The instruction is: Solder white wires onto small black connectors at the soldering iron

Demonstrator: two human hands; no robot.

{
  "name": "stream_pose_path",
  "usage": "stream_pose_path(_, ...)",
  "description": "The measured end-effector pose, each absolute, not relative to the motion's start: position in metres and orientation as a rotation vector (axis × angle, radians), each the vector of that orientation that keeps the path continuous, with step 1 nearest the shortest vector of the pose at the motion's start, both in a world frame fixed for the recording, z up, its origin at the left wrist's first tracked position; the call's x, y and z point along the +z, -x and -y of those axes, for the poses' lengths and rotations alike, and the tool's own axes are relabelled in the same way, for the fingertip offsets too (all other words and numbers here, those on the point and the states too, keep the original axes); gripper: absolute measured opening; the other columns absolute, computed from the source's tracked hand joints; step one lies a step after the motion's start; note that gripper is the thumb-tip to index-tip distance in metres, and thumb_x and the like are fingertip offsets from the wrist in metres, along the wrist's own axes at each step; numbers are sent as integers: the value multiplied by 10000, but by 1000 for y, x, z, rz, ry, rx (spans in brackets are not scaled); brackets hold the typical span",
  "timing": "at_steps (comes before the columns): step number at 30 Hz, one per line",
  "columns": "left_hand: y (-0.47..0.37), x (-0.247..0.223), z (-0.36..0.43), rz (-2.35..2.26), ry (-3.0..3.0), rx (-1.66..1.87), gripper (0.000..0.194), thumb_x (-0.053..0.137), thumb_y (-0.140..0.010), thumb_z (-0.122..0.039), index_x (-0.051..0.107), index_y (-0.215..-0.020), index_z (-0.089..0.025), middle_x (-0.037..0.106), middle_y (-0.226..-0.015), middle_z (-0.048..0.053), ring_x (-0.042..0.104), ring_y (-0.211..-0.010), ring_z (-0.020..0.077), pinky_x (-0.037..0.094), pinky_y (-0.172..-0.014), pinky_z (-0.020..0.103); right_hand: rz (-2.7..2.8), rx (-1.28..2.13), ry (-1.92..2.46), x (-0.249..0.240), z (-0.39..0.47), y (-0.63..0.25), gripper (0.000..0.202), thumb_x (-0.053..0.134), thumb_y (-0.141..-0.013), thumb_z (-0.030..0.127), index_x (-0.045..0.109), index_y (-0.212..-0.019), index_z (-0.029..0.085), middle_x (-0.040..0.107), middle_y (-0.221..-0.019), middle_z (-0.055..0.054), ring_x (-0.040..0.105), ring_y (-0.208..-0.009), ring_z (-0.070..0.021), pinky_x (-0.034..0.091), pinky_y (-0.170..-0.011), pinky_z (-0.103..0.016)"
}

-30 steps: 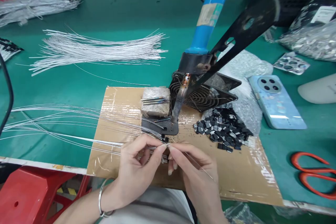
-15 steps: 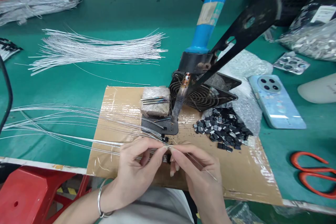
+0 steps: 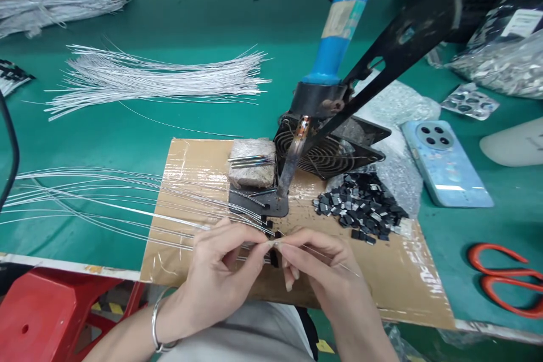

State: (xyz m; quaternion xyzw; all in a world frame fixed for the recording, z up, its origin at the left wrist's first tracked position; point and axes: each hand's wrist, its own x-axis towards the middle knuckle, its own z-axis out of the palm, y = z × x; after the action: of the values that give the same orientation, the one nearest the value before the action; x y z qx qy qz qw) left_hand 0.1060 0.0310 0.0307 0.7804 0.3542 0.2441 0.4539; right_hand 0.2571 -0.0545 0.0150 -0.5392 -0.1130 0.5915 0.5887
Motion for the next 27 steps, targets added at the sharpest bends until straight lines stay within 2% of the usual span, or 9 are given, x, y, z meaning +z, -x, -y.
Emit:
stream_pose_path(9,-109,26,-25,-967,-1881,646,127,654,-933,-141,684,-828,-205,504,-592,-48,369,-504,99,287,-487,259,306,1282,1168,-3,57,-248,144,813,-825,352,832,-823,210,661,-604,-12,583,-481,-105,524,-455,-210)
stream_pose_path(17,-113,22,-21,-1000,-1793,694,140,640,-939,-130,670,-821,-197,527,-603,-54,346,-500,82,293,-473,235,178,1171,1109,0,52,-229,115,838,-787,340,832,-781,226,660,-582,9,566,-448,-76,504,-447,-172)
stream_pose_path(20,-112,20,-23,-1016,-1712,655,132,634,-948,-168,682,-828,-189,562,-623,-35,374,-512,88,312,-473,234,279,1148,1159,-6,57,-234,188,755,-872,413,843,-872,246,726,-690,-26,640,-523,-123,547,-518,-233)
stream_pose_path(23,-110,19,-27,-1039,-1642,599,135,634,-953,-218,692,-835,-184,594,-637,-13,439,-529,101,357,-486,234,494,936,1366,-11,64,-255,335,586,-986,468,837,-953,248,767,-833,-66,691,-667,-181,568,-637,-312)
stream_pose_path(25,-110,20,-29,-1053,-1601,577,109,643,-942,-232,704,-867,-184,643,-676,7,484,-544,110,382,-492,235,652,645,1657,-13,66,-276,202,664,-957,370,823,-923,250,756,-876,-47,664,-685,-160,527,-653,-295)
stream_pose_path(27,-110,22,-30,-1060,-1567,578,88,654,-925,-232,715,-887,-182,685,-728,26,514,-557,115,396,-492,236,829,368,1876,-15,65,-298,135,718,-920,313,807,-967,224,712,-825,-35,618,-691,-153,486,-647,-293)
